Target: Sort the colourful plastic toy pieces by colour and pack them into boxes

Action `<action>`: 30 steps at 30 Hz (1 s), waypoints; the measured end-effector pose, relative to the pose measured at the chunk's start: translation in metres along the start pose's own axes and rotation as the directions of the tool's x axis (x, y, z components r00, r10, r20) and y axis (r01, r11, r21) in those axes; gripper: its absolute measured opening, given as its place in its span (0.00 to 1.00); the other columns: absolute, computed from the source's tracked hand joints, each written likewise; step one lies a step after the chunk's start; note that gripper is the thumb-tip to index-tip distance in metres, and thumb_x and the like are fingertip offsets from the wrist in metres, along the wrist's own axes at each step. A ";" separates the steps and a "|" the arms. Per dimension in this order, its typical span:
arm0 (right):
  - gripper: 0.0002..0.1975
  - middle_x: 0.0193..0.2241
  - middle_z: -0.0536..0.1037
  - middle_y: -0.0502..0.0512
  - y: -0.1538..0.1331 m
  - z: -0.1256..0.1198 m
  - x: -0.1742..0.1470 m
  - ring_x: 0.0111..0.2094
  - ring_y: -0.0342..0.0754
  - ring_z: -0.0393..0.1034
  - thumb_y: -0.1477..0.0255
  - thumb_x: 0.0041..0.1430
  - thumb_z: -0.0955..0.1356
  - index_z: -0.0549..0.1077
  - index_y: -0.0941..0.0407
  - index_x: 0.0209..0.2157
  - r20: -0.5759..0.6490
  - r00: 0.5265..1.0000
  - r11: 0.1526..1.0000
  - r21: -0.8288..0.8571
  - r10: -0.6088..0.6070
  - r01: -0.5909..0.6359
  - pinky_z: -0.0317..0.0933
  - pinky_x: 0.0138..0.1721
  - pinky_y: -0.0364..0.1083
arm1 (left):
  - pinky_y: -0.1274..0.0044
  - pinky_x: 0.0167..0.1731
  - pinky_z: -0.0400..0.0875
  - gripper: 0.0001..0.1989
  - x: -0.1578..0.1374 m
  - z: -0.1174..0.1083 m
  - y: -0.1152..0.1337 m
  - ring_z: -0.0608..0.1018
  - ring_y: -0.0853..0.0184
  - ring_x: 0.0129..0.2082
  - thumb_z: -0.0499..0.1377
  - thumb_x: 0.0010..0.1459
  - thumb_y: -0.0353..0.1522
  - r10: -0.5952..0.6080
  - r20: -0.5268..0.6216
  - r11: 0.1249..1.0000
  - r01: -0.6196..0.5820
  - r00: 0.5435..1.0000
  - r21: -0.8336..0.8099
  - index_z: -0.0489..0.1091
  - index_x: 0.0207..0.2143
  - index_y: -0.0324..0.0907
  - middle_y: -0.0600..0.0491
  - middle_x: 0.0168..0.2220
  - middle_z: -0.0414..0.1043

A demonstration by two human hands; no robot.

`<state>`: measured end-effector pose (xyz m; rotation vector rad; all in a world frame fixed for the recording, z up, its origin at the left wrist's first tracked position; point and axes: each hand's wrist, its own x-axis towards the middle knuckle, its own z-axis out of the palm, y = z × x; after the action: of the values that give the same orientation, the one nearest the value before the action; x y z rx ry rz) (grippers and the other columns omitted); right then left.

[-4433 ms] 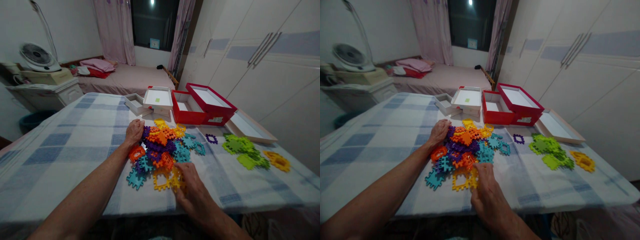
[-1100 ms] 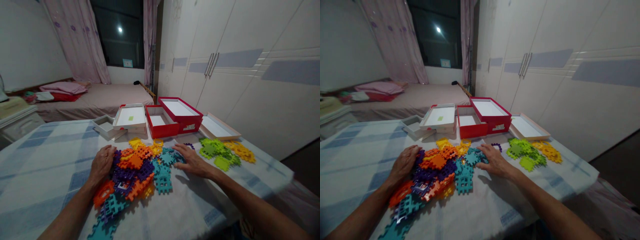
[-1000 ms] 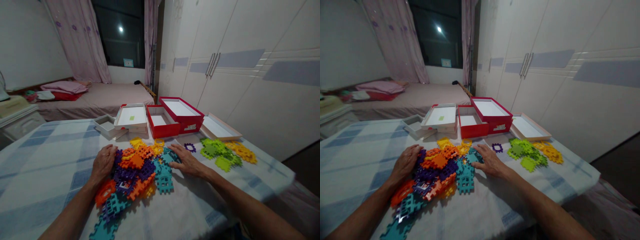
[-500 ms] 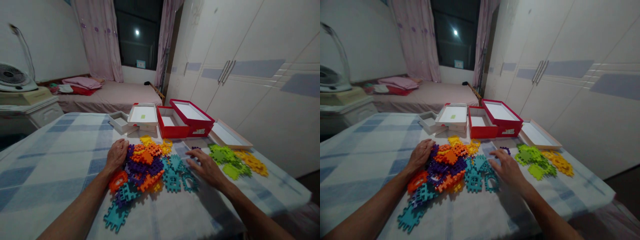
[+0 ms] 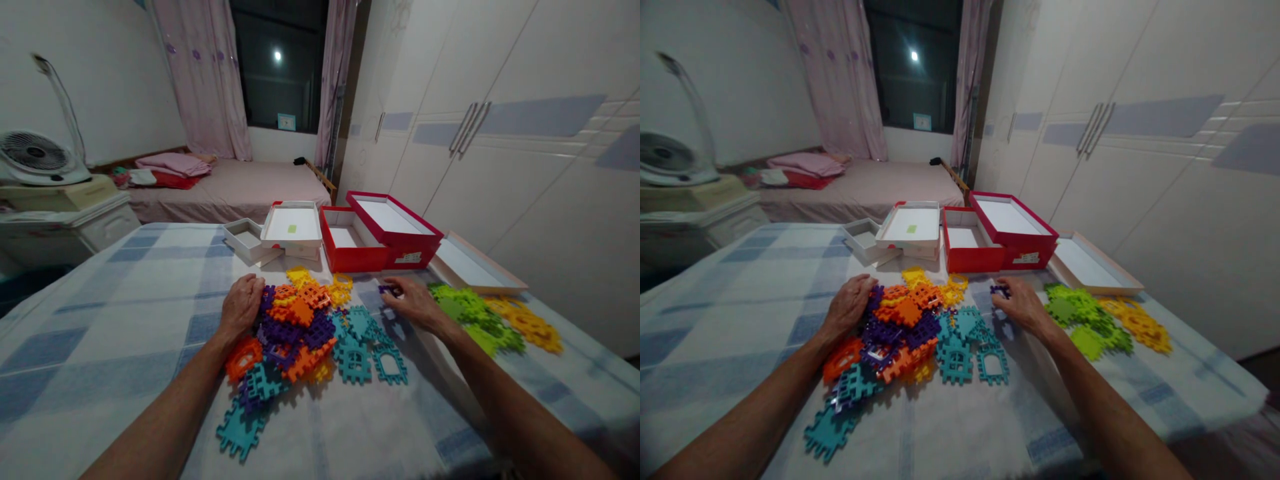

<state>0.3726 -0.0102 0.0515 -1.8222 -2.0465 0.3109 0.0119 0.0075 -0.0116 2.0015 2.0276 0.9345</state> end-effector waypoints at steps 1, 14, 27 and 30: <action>0.24 0.43 0.75 0.62 -0.014 0.000 -0.001 0.42 0.52 0.71 0.66 0.52 0.66 0.70 0.61 0.50 0.027 0.999 0.992 0.116 -0.047 0.044 0.63 0.44 0.49 | 0.70 0.54 0.61 0.30 0.000 0.000 0.000 0.70 0.59 0.51 0.36 0.61 0.41 0.002 -0.001 1.000 -0.002 1.000 -0.001 0.72 0.43 0.33 0.40 0.50 0.70; 0.11 0.30 0.77 0.52 -0.051 0.017 -0.010 0.31 0.45 0.70 0.68 0.59 0.62 0.74 0.57 0.35 0.233 0.928 0.938 0.262 -0.290 0.227 0.62 0.35 0.44 | 0.71 0.54 0.60 0.28 0.000 0.001 -0.002 0.70 0.60 0.51 0.37 0.62 0.41 0.003 0.006 1.000 -0.003 1.000 0.011 0.72 0.43 0.35 0.42 0.50 0.70; 0.31 0.55 0.65 0.64 -0.050 0.054 0.029 0.56 0.57 0.57 0.61 0.55 0.67 0.62 0.57 0.58 0.207 0.896 0.912 -0.031 -0.393 0.408 0.53 0.54 0.56 | 0.69 0.55 0.60 0.30 -0.001 -0.002 0.001 0.70 0.59 0.52 0.36 0.61 0.41 0.020 0.010 1.000 -0.021 1.000 0.012 0.71 0.44 0.33 0.40 0.50 0.69; 0.26 0.47 0.72 0.63 -0.052 0.053 0.025 0.50 0.54 0.63 0.63 0.58 0.65 0.64 0.59 0.55 0.158 0.876 0.873 -0.112 -0.455 0.474 0.56 0.51 0.51 | 0.70 0.56 0.60 0.30 -0.001 -0.002 0.001 0.69 0.60 0.53 0.36 0.61 0.41 0.017 0.019 1.000 -0.018 1.000 0.007 0.71 0.45 0.32 0.39 0.50 0.69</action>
<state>0.3006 0.0118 0.0282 -1.3420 -2.5760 0.1416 0.0114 0.0055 -0.0101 2.0273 2.0098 0.9086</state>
